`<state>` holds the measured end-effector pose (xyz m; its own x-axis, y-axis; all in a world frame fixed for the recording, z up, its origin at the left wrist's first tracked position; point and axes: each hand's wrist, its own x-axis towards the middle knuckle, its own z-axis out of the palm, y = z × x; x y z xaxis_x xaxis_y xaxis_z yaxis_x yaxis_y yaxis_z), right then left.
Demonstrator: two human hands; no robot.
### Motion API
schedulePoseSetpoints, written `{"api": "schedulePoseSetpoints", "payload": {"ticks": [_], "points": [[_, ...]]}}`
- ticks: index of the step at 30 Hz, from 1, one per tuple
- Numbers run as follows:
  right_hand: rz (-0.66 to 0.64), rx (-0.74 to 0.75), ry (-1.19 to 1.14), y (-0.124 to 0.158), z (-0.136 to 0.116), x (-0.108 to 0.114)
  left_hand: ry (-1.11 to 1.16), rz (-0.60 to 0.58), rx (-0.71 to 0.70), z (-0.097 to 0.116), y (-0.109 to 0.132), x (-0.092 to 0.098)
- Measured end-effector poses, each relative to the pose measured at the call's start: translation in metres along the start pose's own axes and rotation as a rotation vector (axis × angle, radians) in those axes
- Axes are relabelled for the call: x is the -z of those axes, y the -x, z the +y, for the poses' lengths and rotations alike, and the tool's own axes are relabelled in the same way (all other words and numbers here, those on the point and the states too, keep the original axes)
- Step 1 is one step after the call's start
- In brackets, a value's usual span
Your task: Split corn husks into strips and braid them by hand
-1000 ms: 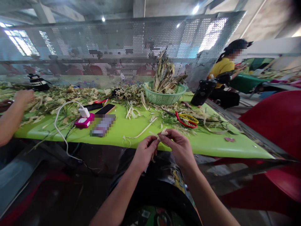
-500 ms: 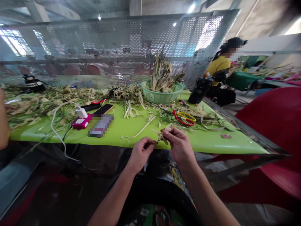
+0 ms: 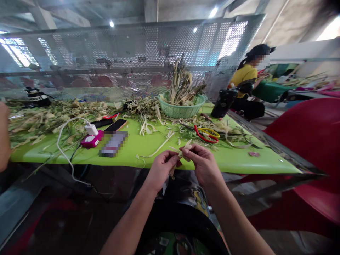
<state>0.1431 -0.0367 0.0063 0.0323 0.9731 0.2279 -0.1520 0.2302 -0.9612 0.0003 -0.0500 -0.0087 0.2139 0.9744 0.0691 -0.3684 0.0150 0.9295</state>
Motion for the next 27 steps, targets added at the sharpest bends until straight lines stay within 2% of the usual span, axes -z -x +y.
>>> {"api": "schedulePoseSetpoints", "payload": {"ticks": [7, 9, 12, 14, 16, 19, 21, 24, 27], "points": [[0.079, -0.001, -0.141, 0.004, 0.002, -0.007, -0.057, -0.058, -0.109, -0.002, 0.006, 0.0], [0.053, -0.027, -0.164, 0.004, 0.001, -0.008, -0.083, -0.067, -0.114, -0.004, 0.008, 0.003], [-0.026, -0.047, -0.126, 0.001, -0.001, -0.004, -0.049, -0.077, -0.047, -0.006, 0.007, 0.01], [-0.055, -0.043, -0.083, 0.0, -0.002, -0.001, -0.004, -0.056, -0.003, -0.005, 0.005, 0.014], [-0.072, -0.037, -0.046, -0.001, -0.003, 0.002, -0.005, -0.02, -0.015, -0.001, 0.001, 0.017], [-0.108, -0.029, 0.009, 0.0, -0.005, 0.002, -0.14, 0.002, -0.128, 0.013, -0.004, 0.019], [-0.12, -0.003, 0.049, 0.0, -0.006, 0.002, -0.313, -0.018, -0.188, 0.023, -0.006, 0.019], [-0.113, 0.076, 0.135, 0.001, -0.006, 0.002, -0.507, -0.059, -0.197, 0.032, -0.008, 0.016], [-0.1, 0.155, 0.214, 0.001, -0.004, 0.003, -0.517, -0.061, -0.167, 0.03, -0.008, 0.012]]}}
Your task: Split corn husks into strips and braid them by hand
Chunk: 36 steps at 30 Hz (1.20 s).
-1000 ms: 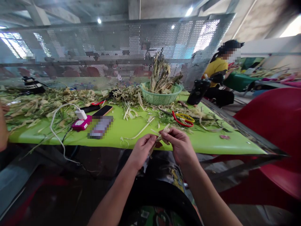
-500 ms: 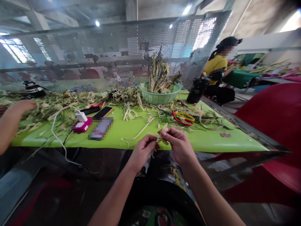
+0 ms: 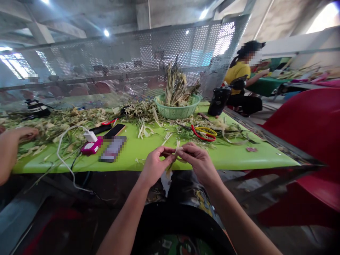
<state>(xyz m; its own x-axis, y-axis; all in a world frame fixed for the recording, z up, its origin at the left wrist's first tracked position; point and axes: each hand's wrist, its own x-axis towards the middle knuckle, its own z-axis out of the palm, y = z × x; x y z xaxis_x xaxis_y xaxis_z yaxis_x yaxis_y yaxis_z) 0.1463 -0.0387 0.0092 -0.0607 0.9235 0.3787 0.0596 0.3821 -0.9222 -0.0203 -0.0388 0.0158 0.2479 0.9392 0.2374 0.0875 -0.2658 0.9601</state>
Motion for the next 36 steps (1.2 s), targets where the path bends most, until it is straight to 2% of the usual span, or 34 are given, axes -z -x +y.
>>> {"api": "schedulePoseSetpoints", "payload": {"ticks": [6, 11, 15, 23, 25, 28, 32, 36], "points": [[0.04, 0.043, 0.02, 0.0, 0.006, -0.001, 0.068, -0.01, -0.028, -0.008, 0.001, -0.013], [0.117, -0.078, -0.099, 0.006, 0.008, -0.003, 0.266, 0.177, 0.026, -0.014, 0.0, -0.022], [0.022, -0.206, -0.237, 0.012, 0.011, -0.011, 0.441, 0.29, 0.05, -0.018, 0.0, -0.029], [0.036, -0.165, -0.116, 0.015, 0.018, -0.022, 0.682, 0.392, 0.099, -0.021, -0.002, -0.037], [0.026, -0.137, -0.074, 0.016, 0.017, -0.021, 0.711, 0.385, 0.115, -0.021, -0.001, -0.036], [0.012, -0.102, -0.028, 0.017, 0.014, -0.015, 0.645, 0.312, 0.132, -0.019, 0.001, -0.032], [0.094, -0.046, 0.048, 0.014, 0.008, -0.007, 0.529, 0.263, 0.159, -0.016, 0.004, -0.03], [0.109, -0.051, 0.032, 0.011, 0.007, -0.003, 0.555, 0.205, 0.191, -0.019, 0.007, -0.032]]}}
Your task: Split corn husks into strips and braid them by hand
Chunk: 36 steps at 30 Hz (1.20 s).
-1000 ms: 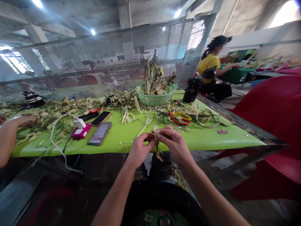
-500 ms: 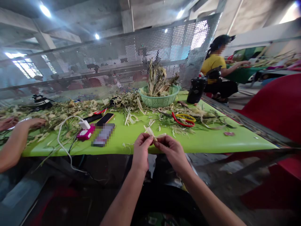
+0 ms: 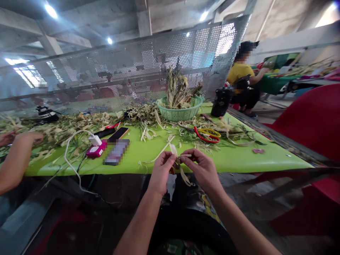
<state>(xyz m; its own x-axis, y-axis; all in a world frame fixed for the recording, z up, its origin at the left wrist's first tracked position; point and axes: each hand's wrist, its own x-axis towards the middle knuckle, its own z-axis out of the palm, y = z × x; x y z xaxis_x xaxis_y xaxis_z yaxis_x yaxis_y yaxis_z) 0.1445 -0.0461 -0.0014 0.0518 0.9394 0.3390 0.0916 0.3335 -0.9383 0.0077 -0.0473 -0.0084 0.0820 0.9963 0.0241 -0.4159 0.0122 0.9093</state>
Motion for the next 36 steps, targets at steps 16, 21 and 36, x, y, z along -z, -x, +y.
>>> {"api": "schedulePoseSetpoints", "payload": {"ticks": [16, 21, 36], "points": [[0.006, 0.13, 0.077, -0.002, 0.004, 0.006, -0.048, -0.019, -0.016, -0.001, -0.001, 0.001], [-0.027, 0.218, 0.111, -0.006, -0.005, 0.008, -0.245, -0.061, -0.08, 0.0, 0.001, 0.002], [-0.2, -0.125, -0.172, -0.012, -0.002, 0.009, -0.407, -0.173, -0.137, 0.008, 0.004, 0.009]]}}
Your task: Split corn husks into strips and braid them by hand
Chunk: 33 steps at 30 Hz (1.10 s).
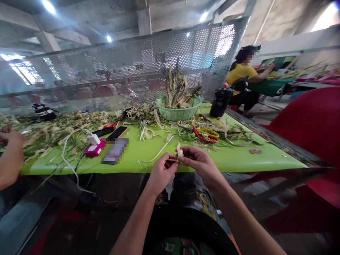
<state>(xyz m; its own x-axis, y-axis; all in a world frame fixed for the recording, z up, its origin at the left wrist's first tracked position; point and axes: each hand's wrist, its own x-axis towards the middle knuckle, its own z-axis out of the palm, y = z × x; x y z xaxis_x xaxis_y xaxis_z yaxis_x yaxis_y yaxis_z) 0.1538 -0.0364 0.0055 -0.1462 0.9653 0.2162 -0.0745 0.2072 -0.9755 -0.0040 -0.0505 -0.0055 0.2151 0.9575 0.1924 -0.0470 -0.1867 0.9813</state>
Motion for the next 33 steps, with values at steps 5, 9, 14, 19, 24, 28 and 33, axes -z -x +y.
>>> {"api": "schedulePoseSetpoints", "payload": {"ticks": [5, 9, 14, 19, 24, 28, 33], "points": [[0.079, 0.022, -0.034, -0.003, -0.008, 0.001, 0.198, 0.025, 0.048, -0.009, -0.003, -0.001], [0.111, 0.036, -0.081, -0.006, -0.006, -0.001, 0.187, -0.023, 0.029, -0.012, -0.005, 0.0], [0.145, 0.033, -0.208, -0.007, -0.003, -0.004, 0.127, 0.037, -0.025, -0.007, -0.004, 0.001], [0.049, 0.044, -0.122, -0.007, -0.01, 0.001, 0.291, -0.059, 0.055, 0.0, 0.0, -0.002], [0.058, 0.172, 0.23, -0.003, -0.012, 0.006, 0.375, -0.023, 0.128, -0.006, -0.002, -0.008], [0.209, 0.367, 0.458, 0.003, -0.009, 0.003, 0.394, 0.048, 0.139, -0.009, -0.004, -0.012], [0.16, 0.543, 0.571, 0.009, -0.012, -0.002, 0.503, 0.075, 0.145, -0.003, -0.003, -0.014]]}}
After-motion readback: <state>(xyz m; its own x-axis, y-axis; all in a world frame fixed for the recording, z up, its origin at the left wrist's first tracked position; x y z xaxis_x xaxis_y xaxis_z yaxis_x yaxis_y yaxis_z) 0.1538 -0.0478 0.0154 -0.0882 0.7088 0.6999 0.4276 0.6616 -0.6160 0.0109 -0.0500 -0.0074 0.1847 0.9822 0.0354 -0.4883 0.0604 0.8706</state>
